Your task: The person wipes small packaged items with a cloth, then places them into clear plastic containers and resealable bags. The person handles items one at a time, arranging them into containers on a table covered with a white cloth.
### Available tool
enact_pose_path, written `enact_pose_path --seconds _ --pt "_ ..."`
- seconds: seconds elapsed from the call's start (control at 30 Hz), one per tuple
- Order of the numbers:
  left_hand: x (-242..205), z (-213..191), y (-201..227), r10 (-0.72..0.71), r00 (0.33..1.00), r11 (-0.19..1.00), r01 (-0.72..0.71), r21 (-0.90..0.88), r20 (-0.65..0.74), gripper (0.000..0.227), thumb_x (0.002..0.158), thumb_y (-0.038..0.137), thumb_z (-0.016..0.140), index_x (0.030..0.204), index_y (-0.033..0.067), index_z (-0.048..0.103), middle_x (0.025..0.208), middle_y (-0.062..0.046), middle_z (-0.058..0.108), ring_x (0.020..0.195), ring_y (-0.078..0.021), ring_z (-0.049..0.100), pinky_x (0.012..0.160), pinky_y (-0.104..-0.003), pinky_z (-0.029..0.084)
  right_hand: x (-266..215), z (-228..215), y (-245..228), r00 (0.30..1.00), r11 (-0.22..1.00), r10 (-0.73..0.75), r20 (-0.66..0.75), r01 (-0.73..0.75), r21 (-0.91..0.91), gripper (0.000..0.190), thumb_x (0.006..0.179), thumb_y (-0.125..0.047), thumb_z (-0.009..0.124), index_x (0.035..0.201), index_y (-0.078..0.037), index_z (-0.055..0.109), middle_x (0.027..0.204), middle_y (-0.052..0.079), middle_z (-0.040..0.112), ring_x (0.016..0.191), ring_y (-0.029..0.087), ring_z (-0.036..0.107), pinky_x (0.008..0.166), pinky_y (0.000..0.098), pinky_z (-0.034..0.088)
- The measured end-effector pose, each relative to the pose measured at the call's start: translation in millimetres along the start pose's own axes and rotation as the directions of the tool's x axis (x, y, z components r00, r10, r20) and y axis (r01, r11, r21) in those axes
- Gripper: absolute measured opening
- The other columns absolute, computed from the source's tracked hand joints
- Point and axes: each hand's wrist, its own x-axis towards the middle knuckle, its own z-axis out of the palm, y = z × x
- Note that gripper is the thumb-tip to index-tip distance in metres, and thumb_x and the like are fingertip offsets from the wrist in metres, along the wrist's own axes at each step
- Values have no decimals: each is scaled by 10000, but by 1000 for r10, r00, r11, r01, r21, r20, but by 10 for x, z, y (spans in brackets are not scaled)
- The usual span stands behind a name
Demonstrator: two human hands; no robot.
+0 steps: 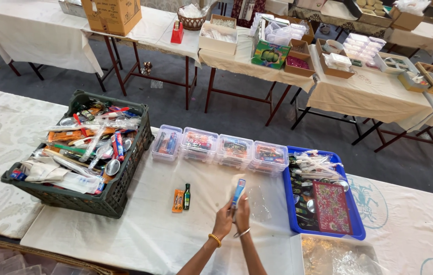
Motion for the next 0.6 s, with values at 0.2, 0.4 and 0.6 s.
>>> enact_pose_path --seconds 0.2,0.4,0.6 --pt "237 -197 -553 -163 986 962 165 -219 27 364 1057 278 518 1283 66 709 948 -8 736 807 -112 707 654 -339 646 -265 148 -332 996 972 86 -12 -87 -217 597 1040 -421 490 1464 -8 414 1237 119 649 1109 190 630 950 311 489" --pt "225 -335 -711 -289 885 903 379 -204 364 416 1147 390 531 1201 1 667 998 -34 533 909 -122 604 772 -372 678 234 -78 179 990 990 132 -48 -129 63 530 1095 -465 506 1271 33 555 1066 90 612 951 142 574 852 290 505" --pt "-68 -399 -150 -133 830 825 395 -403 541 327 1057 246 591 1277 16 663 1141 -31 720 1035 -126 725 926 -319 650 309 30 -696 943 908 334 -6 -320 271 608 1014 -566 419 1102 -30 693 855 14 656 741 114 588 687 281 508"
